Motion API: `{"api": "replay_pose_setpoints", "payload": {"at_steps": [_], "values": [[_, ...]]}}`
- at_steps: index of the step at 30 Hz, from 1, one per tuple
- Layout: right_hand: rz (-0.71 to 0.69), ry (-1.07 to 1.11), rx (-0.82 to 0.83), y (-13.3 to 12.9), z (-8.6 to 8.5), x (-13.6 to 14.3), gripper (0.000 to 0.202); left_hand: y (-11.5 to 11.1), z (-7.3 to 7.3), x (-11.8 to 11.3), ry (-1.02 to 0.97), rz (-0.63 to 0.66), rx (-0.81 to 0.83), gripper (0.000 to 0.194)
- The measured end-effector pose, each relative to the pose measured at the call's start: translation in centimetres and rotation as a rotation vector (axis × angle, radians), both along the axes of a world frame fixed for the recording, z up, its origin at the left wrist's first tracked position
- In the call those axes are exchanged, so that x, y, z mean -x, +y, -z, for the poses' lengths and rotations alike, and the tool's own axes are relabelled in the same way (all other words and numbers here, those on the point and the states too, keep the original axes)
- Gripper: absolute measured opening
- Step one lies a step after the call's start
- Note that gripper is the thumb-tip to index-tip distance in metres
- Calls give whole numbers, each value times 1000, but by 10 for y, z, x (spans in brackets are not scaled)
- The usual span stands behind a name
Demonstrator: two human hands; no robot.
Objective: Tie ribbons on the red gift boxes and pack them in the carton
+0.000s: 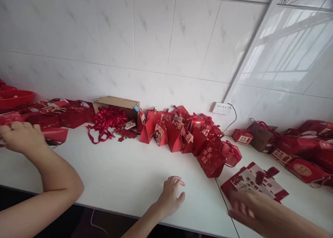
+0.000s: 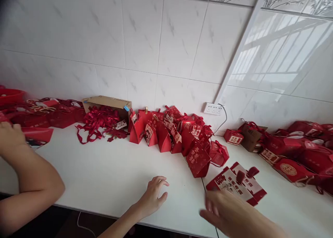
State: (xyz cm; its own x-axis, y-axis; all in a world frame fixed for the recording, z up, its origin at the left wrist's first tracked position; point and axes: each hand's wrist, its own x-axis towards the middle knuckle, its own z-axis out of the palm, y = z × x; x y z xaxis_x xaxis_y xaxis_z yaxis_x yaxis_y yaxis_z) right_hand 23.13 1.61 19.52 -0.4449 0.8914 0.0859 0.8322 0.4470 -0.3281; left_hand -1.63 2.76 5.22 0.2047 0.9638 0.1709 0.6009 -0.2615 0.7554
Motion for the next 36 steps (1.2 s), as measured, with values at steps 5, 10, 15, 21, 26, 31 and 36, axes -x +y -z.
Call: {"api": "replay_pose_setpoints", "payload": {"at_steps": [5, 10, 15, 21, 26, 31, 36], "values": [[-382, 61, -2, 108, -9, 128, 18, -3, 16, 12, -136, -35, -2, 20], [-262, 335, -223, 190, 37, 223, 12, -1, 16, 9, -90, 26, 9, 16], [-35, 642, -237, 222, 74, 256, 21, 3, 18, 11, -134, -15, -16, 16], [8, 608, -161, 193, 60, 238, 22, -1, 12, 21, -339, -102, -274, 14], [-16, 625, -123, 123, 41, 190, 18, -7, -13, 61, -464, -273, -670, 10], [-146, 638, -30, 50, 58, 155, 14, -3, -39, 100, -440, -365, -682, 37], [-223, 649, 52, 23, 84, 147, 16, -9, -50, 94, -368, -55, -240, 20]]}}
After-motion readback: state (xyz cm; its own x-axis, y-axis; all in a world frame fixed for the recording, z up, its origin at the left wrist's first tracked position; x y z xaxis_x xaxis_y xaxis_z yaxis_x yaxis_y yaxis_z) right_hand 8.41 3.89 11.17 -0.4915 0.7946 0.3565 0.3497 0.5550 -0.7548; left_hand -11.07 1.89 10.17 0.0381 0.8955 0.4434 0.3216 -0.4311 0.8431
